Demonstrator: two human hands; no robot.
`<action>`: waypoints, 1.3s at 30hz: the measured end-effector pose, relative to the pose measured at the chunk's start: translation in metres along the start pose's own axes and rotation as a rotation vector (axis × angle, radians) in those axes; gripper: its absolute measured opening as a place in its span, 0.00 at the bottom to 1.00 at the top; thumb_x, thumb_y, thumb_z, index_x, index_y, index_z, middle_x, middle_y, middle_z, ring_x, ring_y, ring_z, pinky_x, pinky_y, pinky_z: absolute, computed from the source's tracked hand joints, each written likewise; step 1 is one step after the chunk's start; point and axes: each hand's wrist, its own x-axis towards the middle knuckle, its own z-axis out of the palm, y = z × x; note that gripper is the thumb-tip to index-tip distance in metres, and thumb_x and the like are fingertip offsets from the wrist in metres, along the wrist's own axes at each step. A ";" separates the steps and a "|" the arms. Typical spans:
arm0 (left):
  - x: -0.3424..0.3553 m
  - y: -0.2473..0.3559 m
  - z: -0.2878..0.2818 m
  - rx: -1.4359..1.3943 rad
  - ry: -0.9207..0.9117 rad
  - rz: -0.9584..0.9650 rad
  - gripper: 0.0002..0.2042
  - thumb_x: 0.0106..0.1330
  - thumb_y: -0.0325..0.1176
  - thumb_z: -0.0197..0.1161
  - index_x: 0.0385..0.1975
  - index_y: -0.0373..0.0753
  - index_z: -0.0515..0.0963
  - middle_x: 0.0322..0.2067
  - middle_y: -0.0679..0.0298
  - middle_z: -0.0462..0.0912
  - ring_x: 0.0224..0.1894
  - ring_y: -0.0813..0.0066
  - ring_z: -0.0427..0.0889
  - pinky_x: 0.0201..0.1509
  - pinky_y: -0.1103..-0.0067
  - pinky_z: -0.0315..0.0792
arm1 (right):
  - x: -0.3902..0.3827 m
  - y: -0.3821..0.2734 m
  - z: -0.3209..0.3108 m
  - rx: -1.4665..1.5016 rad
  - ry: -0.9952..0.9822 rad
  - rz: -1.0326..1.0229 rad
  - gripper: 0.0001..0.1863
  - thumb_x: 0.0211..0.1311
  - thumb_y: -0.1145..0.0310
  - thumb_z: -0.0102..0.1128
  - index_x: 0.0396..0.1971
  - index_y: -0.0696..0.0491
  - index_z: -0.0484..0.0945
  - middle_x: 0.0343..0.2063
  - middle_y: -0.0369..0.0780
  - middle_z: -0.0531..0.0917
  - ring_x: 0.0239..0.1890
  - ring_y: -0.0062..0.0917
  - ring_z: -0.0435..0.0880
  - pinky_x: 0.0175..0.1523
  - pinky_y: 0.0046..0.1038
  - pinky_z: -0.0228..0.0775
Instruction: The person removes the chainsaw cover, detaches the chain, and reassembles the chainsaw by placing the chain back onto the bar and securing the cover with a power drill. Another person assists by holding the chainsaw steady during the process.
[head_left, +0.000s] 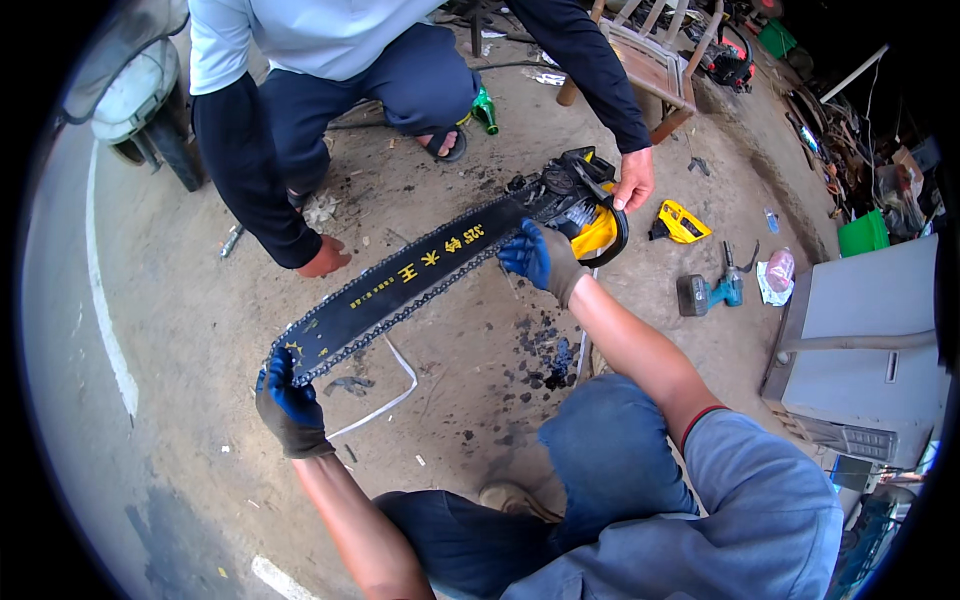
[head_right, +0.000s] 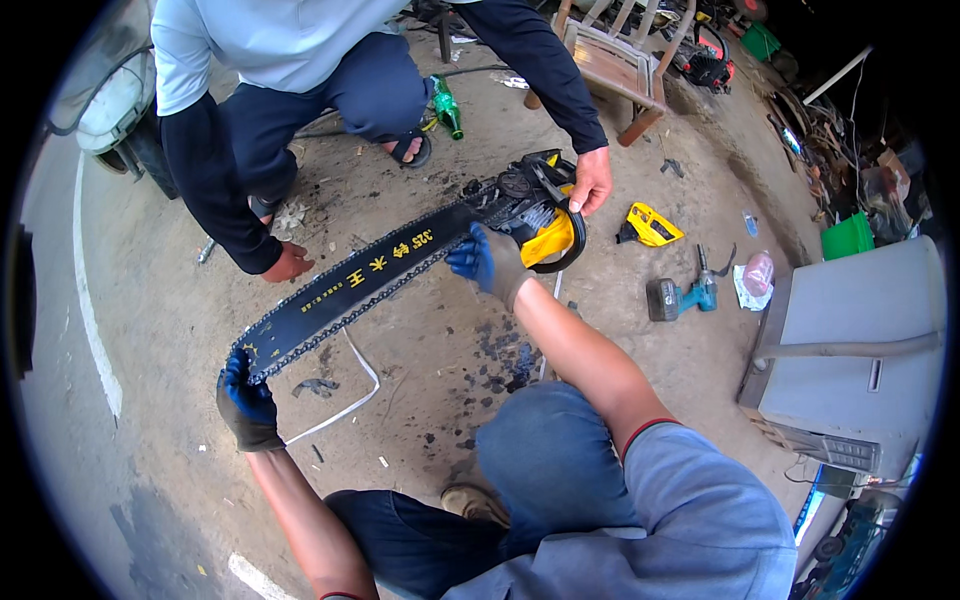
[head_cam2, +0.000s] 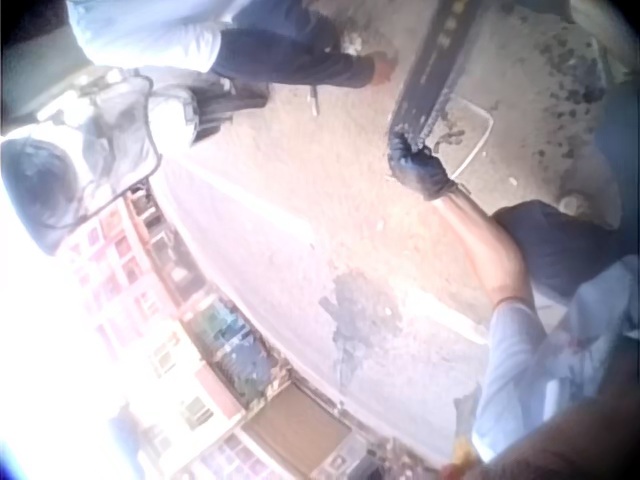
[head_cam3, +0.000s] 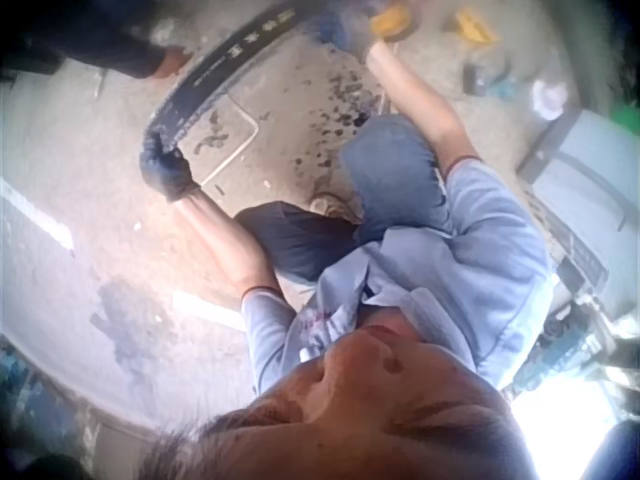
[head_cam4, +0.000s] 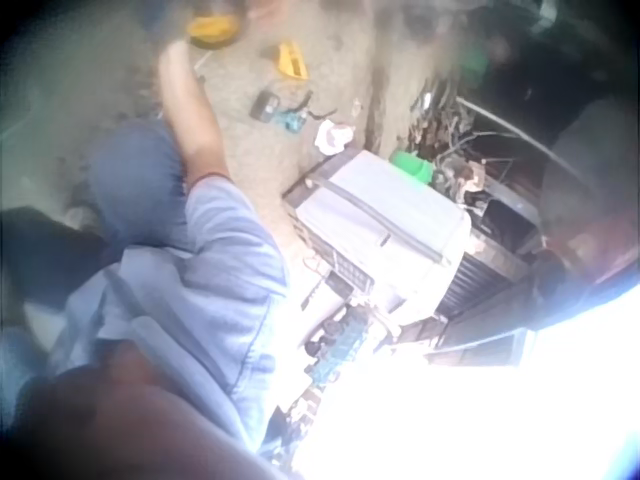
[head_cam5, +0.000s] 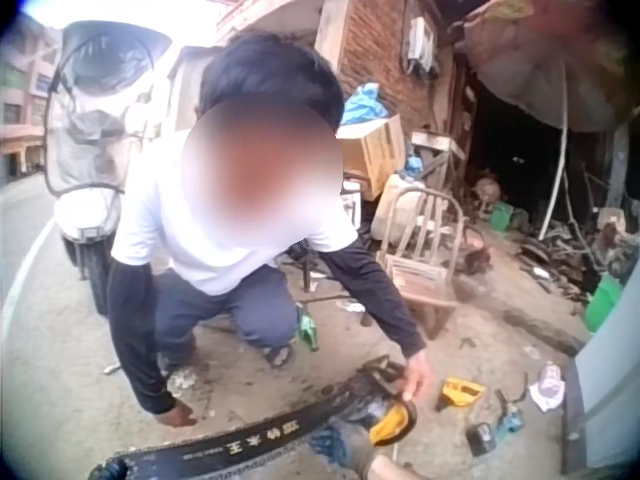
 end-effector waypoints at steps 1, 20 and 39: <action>0.000 0.000 0.000 -0.059 0.005 -0.051 0.10 0.70 0.34 0.56 0.37 0.35 0.83 0.22 0.67 0.80 0.14 0.84 0.68 0.15 0.86 0.56 | -0.004 0.002 0.001 -0.003 -0.041 0.030 0.17 0.72 0.53 0.52 0.48 0.49 0.74 0.37 0.48 0.84 0.42 0.42 0.86 0.46 0.41 0.78; 0.013 -0.014 -0.025 0.073 -0.132 -0.049 0.15 0.71 0.33 0.51 0.47 0.30 0.79 0.37 0.60 0.84 0.24 0.79 0.74 0.20 0.84 0.63 | -0.032 0.046 0.045 0.059 -0.456 0.224 0.16 0.71 0.57 0.56 0.49 0.51 0.78 0.42 0.43 0.85 0.44 0.35 0.85 0.54 0.38 0.78; 0.008 -0.006 -0.016 0.020 -0.056 -0.130 0.10 0.69 0.34 0.58 0.38 0.34 0.82 0.29 0.63 0.83 0.19 0.81 0.72 0.18 0.84 0.61 | -0.058 0.078 0.086 0.039 -0.574 0.346 0.15 0.73 0.61 0.52 0.52 0.52 0.78 0.47 0.43 0.84 0.52 0.34 0.83 0.60 0.38 0.73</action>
